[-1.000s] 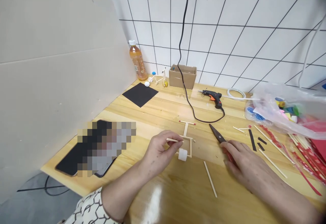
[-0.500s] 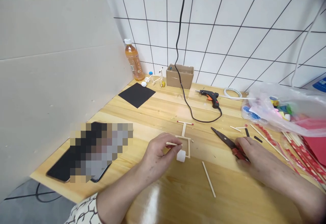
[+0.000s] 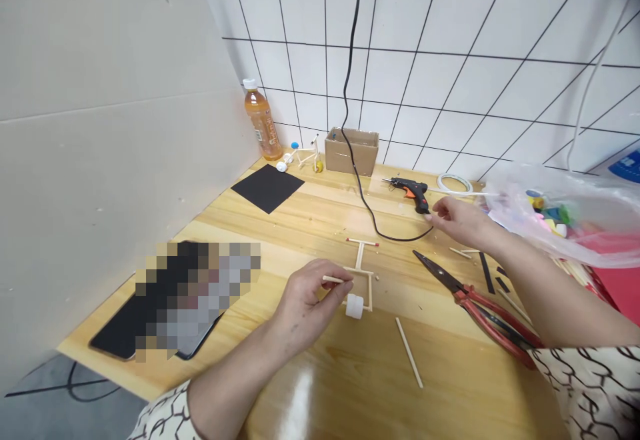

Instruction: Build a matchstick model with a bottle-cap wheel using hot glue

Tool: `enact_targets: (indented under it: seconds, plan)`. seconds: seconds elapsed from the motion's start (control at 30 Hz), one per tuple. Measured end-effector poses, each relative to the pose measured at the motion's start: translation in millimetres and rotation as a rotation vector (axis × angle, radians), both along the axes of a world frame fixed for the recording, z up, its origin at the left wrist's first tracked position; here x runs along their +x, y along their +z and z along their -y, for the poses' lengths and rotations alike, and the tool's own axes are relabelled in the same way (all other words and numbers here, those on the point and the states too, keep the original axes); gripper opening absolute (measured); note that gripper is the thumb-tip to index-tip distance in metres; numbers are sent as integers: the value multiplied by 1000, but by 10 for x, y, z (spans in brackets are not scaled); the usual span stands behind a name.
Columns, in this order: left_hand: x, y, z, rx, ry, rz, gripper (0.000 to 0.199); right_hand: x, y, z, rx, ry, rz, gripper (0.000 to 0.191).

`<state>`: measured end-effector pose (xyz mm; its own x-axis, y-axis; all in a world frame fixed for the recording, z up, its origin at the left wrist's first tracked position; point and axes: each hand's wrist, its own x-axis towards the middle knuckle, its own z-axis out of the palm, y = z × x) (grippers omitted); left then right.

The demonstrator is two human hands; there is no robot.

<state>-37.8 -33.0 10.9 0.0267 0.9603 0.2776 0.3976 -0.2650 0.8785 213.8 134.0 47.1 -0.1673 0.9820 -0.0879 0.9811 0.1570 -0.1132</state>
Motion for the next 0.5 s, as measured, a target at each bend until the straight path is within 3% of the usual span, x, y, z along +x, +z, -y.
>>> enact_targets:
  seconds: [0.2,0.5]
  plan:
    - [-10,-17,-17,36,17,23,7,-123,-193,-403,28,-131,28,38]
    - [-13,-41,-31,-14,54,54,7,-149,-392,-618,-47,-228,12,39]
